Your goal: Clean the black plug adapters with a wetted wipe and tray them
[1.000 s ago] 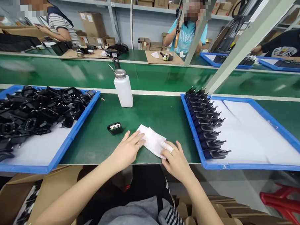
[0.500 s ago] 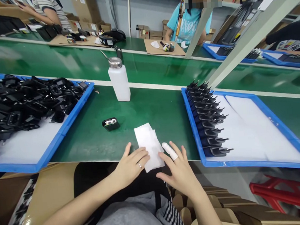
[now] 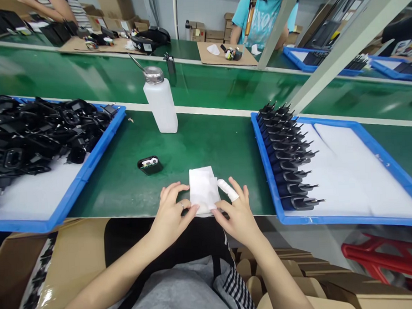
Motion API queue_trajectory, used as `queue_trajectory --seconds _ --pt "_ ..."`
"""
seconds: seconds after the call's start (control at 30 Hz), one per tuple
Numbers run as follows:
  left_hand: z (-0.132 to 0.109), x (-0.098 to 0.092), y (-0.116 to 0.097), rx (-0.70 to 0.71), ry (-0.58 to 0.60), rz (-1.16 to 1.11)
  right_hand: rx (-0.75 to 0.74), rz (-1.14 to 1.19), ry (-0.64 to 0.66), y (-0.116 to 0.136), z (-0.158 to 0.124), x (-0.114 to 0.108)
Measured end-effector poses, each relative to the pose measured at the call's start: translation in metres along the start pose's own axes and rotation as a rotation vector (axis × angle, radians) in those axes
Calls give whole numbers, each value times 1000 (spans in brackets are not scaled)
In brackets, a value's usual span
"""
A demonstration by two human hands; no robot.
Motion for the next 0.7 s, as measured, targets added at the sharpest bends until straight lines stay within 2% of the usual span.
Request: queue_trajectory --seconds 0.13,0.2,0.3,0.37,0.43,0.5,0.6,0.7 --pt "4 0 4 -80 -35 111 134 -29 49 -9 5 9" --pt "3 -6 5 -80 -73 150 152 -42 20 -12 4 6" --pt "1 -10 -3 111 -12 151 48 -45 5 -8 0 -1" --pt "-3 -7 -11 288 82 154 -63 -85 81 -2 -4 1" --pt "-7 -4 -14 378 109 173 -131 -145 164 2 -8 5" --pt "-9 -3 -15 406 60 180 -144 -180 188 3 -11 8" --pt "-13 -5 -16 430 -28 138 -139 -172 119 5 -12 6" --pt "-11 -7 -13 385 -2 31 -127 -87 46 6 -9 1"
Point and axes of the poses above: each hand's wrist, its own z-axis towards the middle knuckle, its own x-axis out of the palm, y = z × x, the point moved 7 cm from there along z, towards the middle knuckle, and after that the axes turned 8 degrees about -z, right-handed, at the moved point
